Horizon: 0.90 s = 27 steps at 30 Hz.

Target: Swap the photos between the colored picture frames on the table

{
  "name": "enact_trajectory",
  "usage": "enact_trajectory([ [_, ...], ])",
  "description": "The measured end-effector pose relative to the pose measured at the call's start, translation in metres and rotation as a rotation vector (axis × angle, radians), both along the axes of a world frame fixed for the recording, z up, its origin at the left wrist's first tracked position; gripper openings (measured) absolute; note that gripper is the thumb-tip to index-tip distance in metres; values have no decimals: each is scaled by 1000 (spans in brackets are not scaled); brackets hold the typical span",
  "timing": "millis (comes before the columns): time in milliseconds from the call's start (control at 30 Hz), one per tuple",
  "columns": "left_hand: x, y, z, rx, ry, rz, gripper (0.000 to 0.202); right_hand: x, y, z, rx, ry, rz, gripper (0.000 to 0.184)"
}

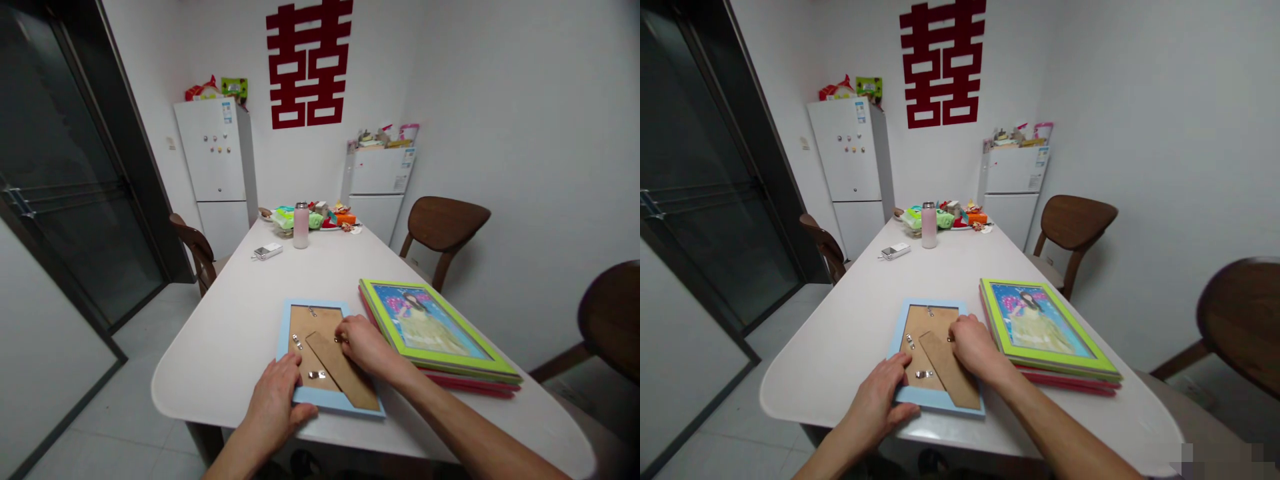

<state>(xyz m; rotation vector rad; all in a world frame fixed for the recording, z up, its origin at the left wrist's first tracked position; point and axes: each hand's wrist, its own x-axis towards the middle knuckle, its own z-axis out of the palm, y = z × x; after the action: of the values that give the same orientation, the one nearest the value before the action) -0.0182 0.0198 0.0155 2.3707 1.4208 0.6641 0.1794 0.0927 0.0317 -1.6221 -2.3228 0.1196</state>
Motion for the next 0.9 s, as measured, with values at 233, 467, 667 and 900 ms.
enact_trajectory([
  [233,-1,4,1,-34,16,-9,44,3,4,-10,22,-19,-45,25],
  [467,5,6,-1,-45,65,-15,45,-22,32,-12,27,-2,-119,27],
  [667,5,10,-3,-68,23,-28,56,-45,60,-24,8,21,-255,29],
  [900,4,13,-7,-77,-63,-9,57,-39,40,-13,21,50,-181,35],
])
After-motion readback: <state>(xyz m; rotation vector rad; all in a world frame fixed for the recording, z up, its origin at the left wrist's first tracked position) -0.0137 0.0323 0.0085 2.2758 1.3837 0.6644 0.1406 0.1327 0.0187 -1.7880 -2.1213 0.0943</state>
